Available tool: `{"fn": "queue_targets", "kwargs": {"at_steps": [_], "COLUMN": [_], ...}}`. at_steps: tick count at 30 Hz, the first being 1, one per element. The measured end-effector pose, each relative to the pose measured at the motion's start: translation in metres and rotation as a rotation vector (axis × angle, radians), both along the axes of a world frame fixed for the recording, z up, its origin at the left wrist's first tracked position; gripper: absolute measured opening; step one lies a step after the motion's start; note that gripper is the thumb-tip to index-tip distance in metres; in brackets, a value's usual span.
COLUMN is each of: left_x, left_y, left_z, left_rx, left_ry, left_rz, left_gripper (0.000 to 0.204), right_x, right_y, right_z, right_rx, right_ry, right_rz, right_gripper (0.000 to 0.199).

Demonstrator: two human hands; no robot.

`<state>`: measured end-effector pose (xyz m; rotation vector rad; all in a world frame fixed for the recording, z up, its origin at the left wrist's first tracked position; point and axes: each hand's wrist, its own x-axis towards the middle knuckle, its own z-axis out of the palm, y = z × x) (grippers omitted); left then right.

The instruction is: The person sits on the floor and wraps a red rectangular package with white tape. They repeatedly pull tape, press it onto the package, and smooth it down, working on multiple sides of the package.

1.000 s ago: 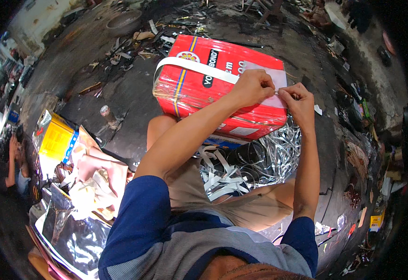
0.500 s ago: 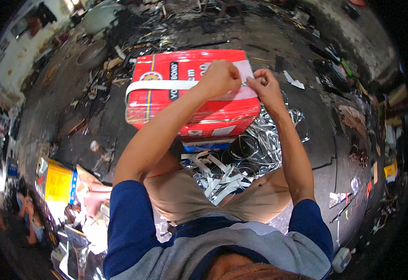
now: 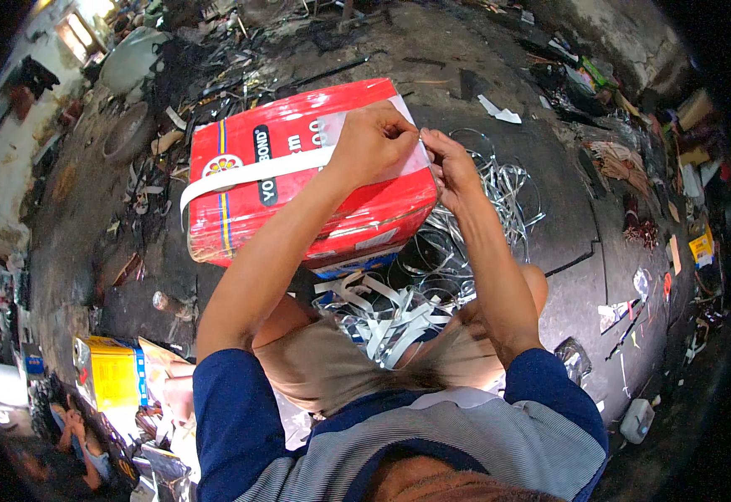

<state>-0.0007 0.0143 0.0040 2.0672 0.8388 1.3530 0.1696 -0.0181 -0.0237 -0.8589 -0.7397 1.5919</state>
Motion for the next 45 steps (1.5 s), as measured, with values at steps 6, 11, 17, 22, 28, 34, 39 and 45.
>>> {"fn": "queue_targets", "kwargs": {"at_steps": [6,11,17,22,28,34,39,45], "left_x": [0.004,0.002,0.002,0.002,0.006,0.006,0.005,0.009], "left_y": [0.001,0.001,-0.003,-0.005,-0.001,-0.002,0.001,-0.003], "left_z": [0.003,0.002,0.004,0.008,0.005,0.009,0.007,0.008], "left_rx": [-0.016,-0.004,-0.101,-0.095,-0.103,-0.115,-0.043,-0.085], "left_ry": [0.062,0.047,0.035,0.088,0.113,0.113,0.151,0.113], "left_rz": [0.036,0.051,0.033,0.067,0.066,0.059,0.038,0.02], "left_gripper": [0.007,0.007,0.009,0.009,0.009,0.01,0.01,0.008], "right_x": [0.023,-0.007,0.003,0.001,0.01,0.016,0.035,0.041], "right_y": [0.019,0.056,0.066,0.061,0.067,0.057,0.039,0.026], "right_z": [0.017,0.034,-0.037,-0.131,-0.234,-0.297,-0.344,-0.364], "right_rx": [-0.074,0.41,0.352,0.153,0.119,-0.158,-0.254,-0.496], "right_ry": [-0.21,-1.293,-0.986,-0.882,-1.022,-1.204,-1.346,-1.311], "right_rz": [0.056,-0.354,-0.327,-0.299,-0.371,-0.347,-0.23,-0.299], "right_gripper": [0.056,0.046,0.034,0.031,0.029,0.033,0.032,0.031]}}
